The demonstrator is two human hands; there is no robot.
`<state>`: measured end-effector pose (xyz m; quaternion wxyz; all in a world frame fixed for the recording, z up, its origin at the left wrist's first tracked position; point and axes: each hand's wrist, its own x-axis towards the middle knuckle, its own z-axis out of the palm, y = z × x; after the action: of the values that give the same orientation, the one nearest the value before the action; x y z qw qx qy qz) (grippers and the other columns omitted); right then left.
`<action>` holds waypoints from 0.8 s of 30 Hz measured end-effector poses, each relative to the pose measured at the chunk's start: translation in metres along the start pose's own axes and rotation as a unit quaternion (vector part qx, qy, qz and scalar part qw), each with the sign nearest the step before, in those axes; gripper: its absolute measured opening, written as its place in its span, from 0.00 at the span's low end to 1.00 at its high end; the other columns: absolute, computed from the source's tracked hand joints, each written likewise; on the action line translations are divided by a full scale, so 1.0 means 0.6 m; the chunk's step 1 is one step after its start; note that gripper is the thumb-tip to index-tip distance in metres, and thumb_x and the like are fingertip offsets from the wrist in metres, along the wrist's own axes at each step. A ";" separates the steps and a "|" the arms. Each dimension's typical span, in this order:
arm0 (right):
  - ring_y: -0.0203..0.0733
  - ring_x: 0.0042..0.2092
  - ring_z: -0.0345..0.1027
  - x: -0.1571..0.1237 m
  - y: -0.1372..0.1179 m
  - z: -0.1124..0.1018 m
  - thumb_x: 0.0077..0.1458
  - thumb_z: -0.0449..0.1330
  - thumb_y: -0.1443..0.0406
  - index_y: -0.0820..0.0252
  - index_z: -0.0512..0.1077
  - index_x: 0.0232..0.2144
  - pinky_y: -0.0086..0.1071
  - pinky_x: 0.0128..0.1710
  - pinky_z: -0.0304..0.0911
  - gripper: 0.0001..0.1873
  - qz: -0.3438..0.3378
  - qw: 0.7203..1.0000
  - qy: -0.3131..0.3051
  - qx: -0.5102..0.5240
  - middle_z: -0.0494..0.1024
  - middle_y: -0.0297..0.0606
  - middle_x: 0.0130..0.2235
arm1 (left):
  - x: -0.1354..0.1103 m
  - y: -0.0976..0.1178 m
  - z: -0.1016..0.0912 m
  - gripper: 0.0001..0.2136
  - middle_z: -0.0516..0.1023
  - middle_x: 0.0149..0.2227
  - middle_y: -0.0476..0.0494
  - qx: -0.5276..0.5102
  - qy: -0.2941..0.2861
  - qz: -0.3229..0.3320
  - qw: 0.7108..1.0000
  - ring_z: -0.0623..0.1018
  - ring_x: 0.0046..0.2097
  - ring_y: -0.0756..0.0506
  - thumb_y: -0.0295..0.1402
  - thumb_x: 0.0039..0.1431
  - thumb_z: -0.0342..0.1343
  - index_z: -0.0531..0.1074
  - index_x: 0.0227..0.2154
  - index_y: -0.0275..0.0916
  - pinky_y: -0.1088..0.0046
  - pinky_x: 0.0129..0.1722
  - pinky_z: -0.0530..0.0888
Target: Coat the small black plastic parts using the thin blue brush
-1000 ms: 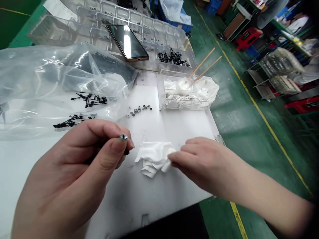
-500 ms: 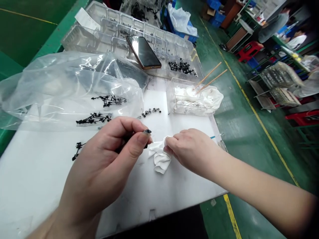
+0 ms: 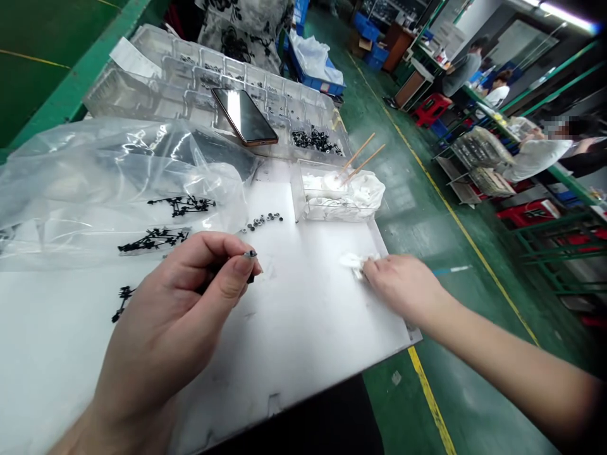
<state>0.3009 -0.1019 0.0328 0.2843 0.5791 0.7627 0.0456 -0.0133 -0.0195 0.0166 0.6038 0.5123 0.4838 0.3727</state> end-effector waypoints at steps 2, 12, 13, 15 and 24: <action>0.47 0.30 0.72 -0.029 -0.032 -0.005 0.58 0.57 0.77 0.64 0.73 0.35 0.40 0.30 0.49 0.08 -0.035 0.999 0.013 0.015 0.78 0.41 0.30 | -0.001 0.003 0.000 0.12 0.76 0.37 0.52 -0.011 -0.008 -0.005 1.000 0.72 0.32 0.54 0.47 0.61 0.65 0.74 0.37 0.46 0.82 0.30 0.68; 0.45 0.29 0.74 -0.001 -0.069 -0.128 0.70 0.57 0.62 0.64 0.75 0.49 0.37 0.28 0.56 0.13 0.019 0.993 0.094 0.074 0.80 0.37 0.28 | 0.011 -0.001 -0.002 0.16 0.74 0.32 0.51 -0.011 -0.041 0.018 0.999 0.66 0.28 0.53 0.50 0.62 0.62 0.73 0.38 0.43 0.78 0.26 0.63; 0.45 0.29 0.75 -0.008 -0.049 -0.143 0.69 0.58 0.58 0.64 0.75 0.52 0.36 0.28 0.57 0.18 0.023 0.990 0.111 0.083 0.80 0.38 0.29 | 0.012 0.001 -0.003 0.17 0.74 0.31 0.50 -0.001 -0.043 0.014 0.999 0.66 0.28 0.52 0.51 0.62 0.61 0.73 0.38 0.42 0.77 0.26 0.63; 0.45 0.33 0.76 -0.023 -0.005 -0.177 0.71 0.55 0.56 0.62 0.75 0.54 0.36 0.32 0.62 0.20 0.025 0.967 0.197 0.159 0.81 0.41 0.33 | 0.011 0.006 -0.003 0.18 0.74 0.30 0.50 0.017 -0.054 0.010 0.998 0.67 0.29 0.51 0.53 0.62 0.60 0.72 0.38 0.42 0.77 0.26 0.62; 0.41 0.26 0.62 0.092 0.094 -0.159 0.72 0.33 0.43 0.57 0.68 0.30 0.35 0.24 0.59 0.36 0.281 0.491 0.609 0.557 0.65 0.39 0.25 | 0.000 0.017 0.010 0.17 0.78 0.33 0.48 0.114 -0.039 0.014 0.993 0.75 0.36 0.46 0.54 0.63 0.56 0.74 0.35 0.44 0.75 0.33 0.69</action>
<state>0.2938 -0.0085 0.1136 -0.6601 0.6286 0.4102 0.0303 -0.0069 -0.0189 0.0265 0.5544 0.5985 0.4925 0.3031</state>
